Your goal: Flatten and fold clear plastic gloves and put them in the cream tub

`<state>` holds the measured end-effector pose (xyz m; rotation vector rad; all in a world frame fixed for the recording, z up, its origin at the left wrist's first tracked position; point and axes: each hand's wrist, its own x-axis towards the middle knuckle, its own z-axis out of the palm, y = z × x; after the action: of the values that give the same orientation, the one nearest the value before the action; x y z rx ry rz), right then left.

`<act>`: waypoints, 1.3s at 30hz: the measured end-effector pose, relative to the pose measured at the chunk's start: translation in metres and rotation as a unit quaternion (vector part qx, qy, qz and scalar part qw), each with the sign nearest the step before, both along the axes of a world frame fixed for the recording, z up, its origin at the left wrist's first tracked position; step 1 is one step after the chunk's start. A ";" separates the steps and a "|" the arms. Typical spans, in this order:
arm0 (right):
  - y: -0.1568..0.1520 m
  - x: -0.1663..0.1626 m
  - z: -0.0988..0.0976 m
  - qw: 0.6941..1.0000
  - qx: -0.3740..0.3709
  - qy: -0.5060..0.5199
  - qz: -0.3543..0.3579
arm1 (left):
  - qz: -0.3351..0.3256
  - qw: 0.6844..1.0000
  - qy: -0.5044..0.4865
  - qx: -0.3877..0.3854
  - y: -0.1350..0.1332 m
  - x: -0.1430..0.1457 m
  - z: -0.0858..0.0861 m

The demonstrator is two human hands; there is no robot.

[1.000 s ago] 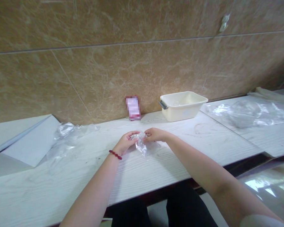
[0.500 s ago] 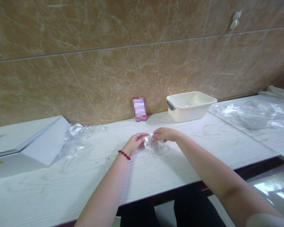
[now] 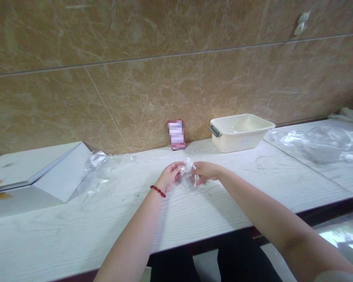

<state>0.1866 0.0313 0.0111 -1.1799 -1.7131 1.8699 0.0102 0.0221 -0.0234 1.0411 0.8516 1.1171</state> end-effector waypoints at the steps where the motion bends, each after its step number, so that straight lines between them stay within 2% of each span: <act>1: -0.001 0.000 0.000 1.000 -0.007 -0.005 -0.002 | 0.010 1.000 0.000 0.002 0.001 0.000 -0.002; 8: -0.001 0.000 -0.002 0.999 -0.033 -0.015 -0.012 | 0.014 1.000 0.001 -0.015 0.004 -0.001 -0.003; 14: -0.006 -0.001 0.004 0.999 -0.041 0.008 -0.018 | -0.028 0.999 0.000 -0.028 -0.002 0.000 0.005; 20: -0.005 -0.003 0.006 0.996 -0.020 0.015 -0.080 | -0.032 0.999 0.019 -0.004 -0.007 0.001 0.010; 31: -0.002 0.000 -0.003 0.998 -0.058 0.001 -0.025 | -0.009 0.998 0.054 0.044 -0.003 -0.001 0.004; 35: -0.002 0.000 -0.001 0.998 -0.048 0.011 -0.037 | -0.023 0.995 0.074 0.066 -0.006 0.001 0.005; 39: -0.001 0.000 0.000 0.997 -0.028 0.012 -0.067 | -0.022 0.997 0.036 0.068 -0.009 0.002 0.010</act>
<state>0.1869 0.0302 0.0115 -1.2562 -1.5374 1.8544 0.0127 0.0130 -0.0138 1.2145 0.8142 1.1183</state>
